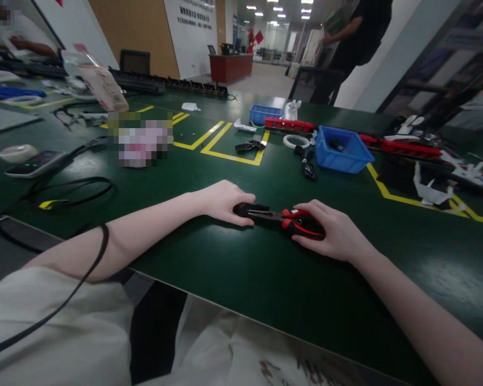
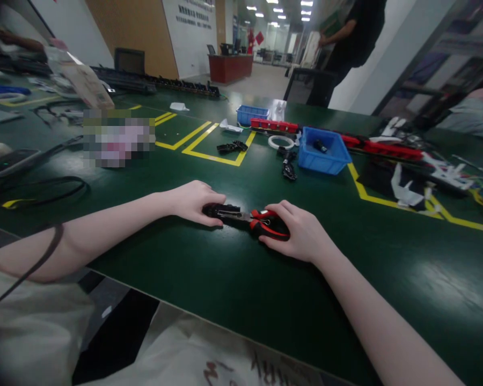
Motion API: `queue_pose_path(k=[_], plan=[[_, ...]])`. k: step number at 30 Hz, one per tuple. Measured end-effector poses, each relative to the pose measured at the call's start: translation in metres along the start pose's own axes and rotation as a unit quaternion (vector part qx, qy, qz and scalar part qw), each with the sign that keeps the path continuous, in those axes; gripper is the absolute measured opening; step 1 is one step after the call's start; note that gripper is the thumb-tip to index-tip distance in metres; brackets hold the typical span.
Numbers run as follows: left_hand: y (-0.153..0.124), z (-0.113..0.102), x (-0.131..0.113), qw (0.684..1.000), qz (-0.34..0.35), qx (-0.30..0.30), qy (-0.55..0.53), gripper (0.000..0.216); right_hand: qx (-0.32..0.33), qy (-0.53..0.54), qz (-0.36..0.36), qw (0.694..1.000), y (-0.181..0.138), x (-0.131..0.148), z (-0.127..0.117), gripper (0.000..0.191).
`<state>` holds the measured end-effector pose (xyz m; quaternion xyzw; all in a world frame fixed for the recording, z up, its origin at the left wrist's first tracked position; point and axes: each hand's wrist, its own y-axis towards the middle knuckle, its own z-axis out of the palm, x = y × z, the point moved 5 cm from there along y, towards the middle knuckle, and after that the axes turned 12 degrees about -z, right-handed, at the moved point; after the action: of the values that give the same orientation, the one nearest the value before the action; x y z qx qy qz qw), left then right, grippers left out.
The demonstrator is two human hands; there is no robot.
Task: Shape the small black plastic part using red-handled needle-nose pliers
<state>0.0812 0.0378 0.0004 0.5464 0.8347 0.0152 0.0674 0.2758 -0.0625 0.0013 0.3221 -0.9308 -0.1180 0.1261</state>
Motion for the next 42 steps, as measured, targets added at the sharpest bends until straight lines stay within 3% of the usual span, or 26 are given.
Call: queue_pose_path(k=[5, 9, 42], plan=[[0.002, -0.001, -0.002, 1.000, 0.009, 0.005, -0.011, 0.039, -0.043, -0.005, -0.062, 0.997, -0.005, 0.002, -0.006, 0.051], [0.001, 0.000, -0.003, 1.000, 0.015, 0.008, -0.019, 0.040, -0.071, 0.023, -0.065, 0.995, -0.007, 0.001, -0.009, 0.050], [0.003, 0.000, -0.001, 1.000, 0.004, 0.007, -0.013, 0.041, -0.049, 0.010, -0.059, 0.997, -0.008, -0.002, -0.004, 0.046]])
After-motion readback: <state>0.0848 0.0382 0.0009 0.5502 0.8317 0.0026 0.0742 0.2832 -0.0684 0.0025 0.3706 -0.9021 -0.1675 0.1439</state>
